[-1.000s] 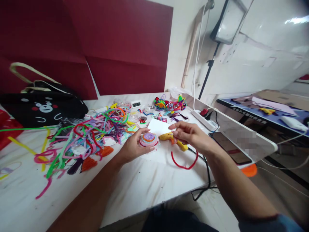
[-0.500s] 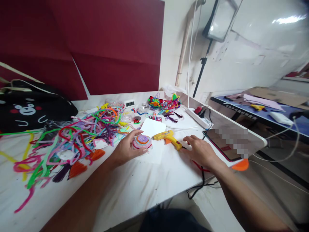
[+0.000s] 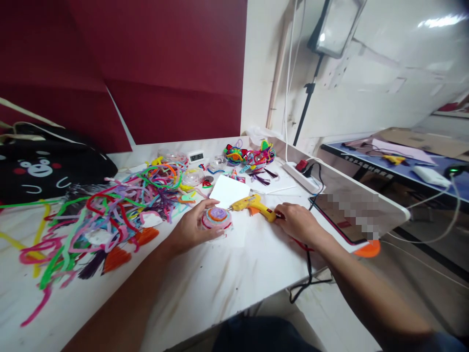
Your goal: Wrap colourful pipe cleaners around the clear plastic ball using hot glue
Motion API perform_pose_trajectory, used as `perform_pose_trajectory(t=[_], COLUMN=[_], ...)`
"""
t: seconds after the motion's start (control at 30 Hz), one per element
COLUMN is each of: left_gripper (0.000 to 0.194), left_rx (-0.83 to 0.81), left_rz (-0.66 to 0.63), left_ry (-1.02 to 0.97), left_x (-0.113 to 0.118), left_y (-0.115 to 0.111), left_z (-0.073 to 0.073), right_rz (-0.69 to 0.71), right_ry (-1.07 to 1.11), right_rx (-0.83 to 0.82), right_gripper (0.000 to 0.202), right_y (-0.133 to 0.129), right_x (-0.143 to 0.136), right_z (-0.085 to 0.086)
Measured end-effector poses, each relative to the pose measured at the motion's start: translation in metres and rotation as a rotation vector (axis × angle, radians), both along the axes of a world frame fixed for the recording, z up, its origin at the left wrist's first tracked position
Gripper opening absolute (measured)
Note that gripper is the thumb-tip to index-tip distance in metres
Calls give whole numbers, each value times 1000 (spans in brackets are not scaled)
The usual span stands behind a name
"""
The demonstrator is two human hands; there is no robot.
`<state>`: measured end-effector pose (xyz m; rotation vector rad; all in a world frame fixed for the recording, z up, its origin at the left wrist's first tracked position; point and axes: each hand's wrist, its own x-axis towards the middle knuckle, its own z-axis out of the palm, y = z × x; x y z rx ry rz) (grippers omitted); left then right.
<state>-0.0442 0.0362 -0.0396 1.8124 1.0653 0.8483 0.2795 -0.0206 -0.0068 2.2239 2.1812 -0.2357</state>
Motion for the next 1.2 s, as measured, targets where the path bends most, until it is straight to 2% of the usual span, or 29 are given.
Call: perform_pose_trajectory(t=[0.1, 0.27, 0.43, 0.53, 0.7, 0.8, 0.97, 1.1, 1.2], left_gripper=[94, 85, 77, 73, 72, 71, 74, 75, 75], left_rx=[-5, -15, -37, -68, -106, -112, -126, -141, -193], left_rz=[-20, -66, -126, -134, -143, -144, -169, -193, -219], left_ry=[21, 51, 60, 14, -33, -22, 25, 26, -5], left_x=[-2, -2, -4, -5, -6, -7, -7, -6, -4], left_y=[-1, -6, -5, -3, -2, -2, -1, -3, -7], left_z=[1, 13, 15, 12, 10, 12, 15, 14, 15], right_rz=[-19, -32, 54, 126, 155, 175, 179, 158, 157], right_ry=[-11, -26, 44, 30, -1, -44, -99, -47, 45], right_rx=[2, 17, 74, 84, 80, 19, -97, -116, -79], right_gripper=[29, 32, 30, 29, 35, 33, 44, 31, 27], right_y=[7, 5, 1, 18, 67, 76, 61, 55, 52], right_x=[2, 5, -6, -19, -38, -44, -40, -27, -14], right_z=[2, 8, 24, 36, 51, 56, 47, 30, 28])
